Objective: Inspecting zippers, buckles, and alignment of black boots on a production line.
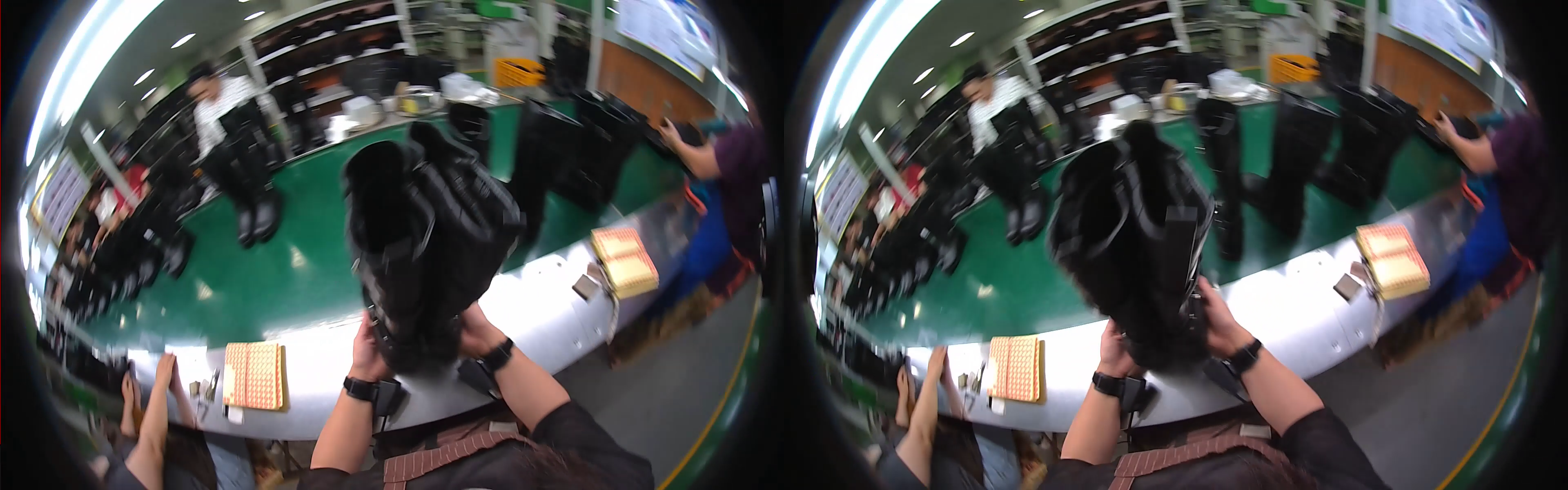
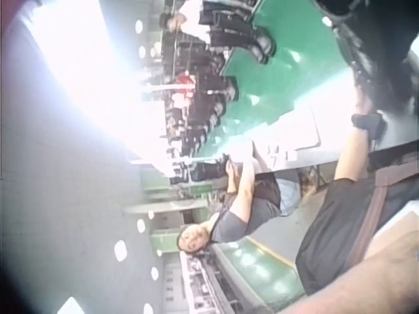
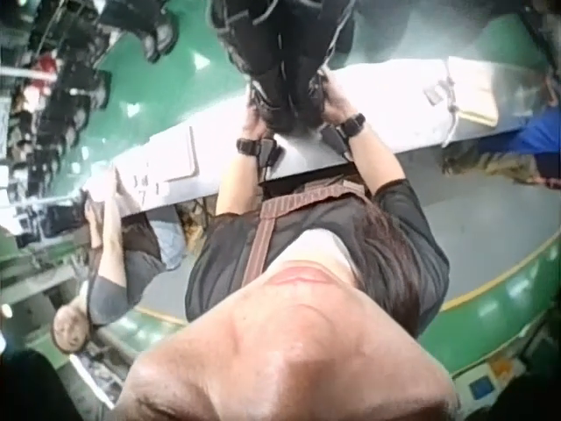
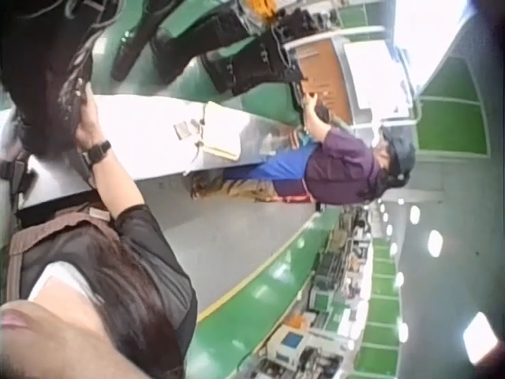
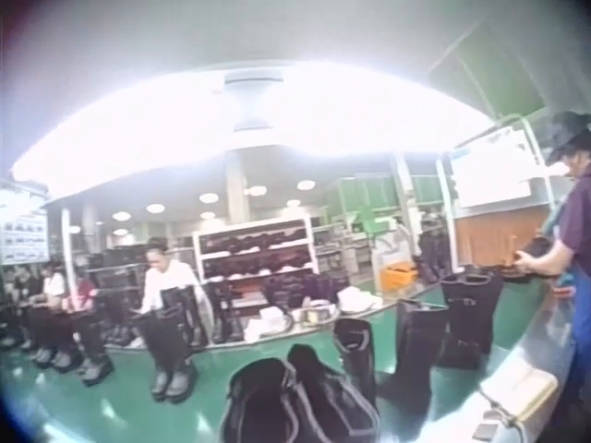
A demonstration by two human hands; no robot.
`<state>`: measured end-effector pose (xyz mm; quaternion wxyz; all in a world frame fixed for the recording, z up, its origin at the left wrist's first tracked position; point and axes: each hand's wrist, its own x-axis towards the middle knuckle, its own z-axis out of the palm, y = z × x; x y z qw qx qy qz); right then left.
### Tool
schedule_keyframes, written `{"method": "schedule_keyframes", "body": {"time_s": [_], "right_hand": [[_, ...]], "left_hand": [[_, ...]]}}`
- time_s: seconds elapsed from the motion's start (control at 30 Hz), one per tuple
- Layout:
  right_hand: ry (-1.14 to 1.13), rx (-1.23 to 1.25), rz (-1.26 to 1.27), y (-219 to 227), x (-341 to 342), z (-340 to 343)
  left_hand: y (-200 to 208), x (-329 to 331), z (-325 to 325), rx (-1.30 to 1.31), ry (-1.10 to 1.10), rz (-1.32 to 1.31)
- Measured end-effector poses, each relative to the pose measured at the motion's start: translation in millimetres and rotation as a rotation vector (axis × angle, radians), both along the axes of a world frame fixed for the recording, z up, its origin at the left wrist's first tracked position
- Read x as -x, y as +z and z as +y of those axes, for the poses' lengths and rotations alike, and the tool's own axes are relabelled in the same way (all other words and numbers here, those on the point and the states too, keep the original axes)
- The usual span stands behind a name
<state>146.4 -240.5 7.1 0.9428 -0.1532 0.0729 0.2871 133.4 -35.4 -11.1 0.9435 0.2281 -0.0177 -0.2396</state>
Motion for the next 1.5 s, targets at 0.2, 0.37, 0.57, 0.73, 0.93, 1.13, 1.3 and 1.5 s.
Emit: {"method": "schedule_keyframes", "body": {"time_s": [0.2, 0.37, 0.57, 0.73, 0.93, 1.13, 1.3, 1.5], "right_hand": [[0.002, -0.131, -0.242, -1, 5, 2], [-0.176, 0.062, -0.188, -7, 8, 0], [-0.259, 0.142, -0.160, -5, 2, 1], [-0.275, 0.146, -0.170, -8, 2, -1], [-0.286, 0.152, -0.169, -9, 7, -1], [-0.269, 0.238, -0.200, 0, 9, 4], [-0.273, 0.216, -0.184, -4, 0, 2], [-0.274, 0.243, -0.173, -13, -1, 1]], "left_hand": [[-2, 5, 27, 0.318, 0.096, 0.016], [1, 3, 36, 0.158, 0.247, -0.096], [-1, -5, 37, 0.095, 0.332, -0.038], [1, -2, 35, 0.058, 0.338, -0.027], [-1, 5, 33, -0.012, 0.312, 0.007], [-6, 3, 32, -0.004, 0.303, -0.005], [-1, -4, 32, 0.047, 0.286, -0.020], [-3, -3, 31, 0.006, 0.321, -0.007]]}}
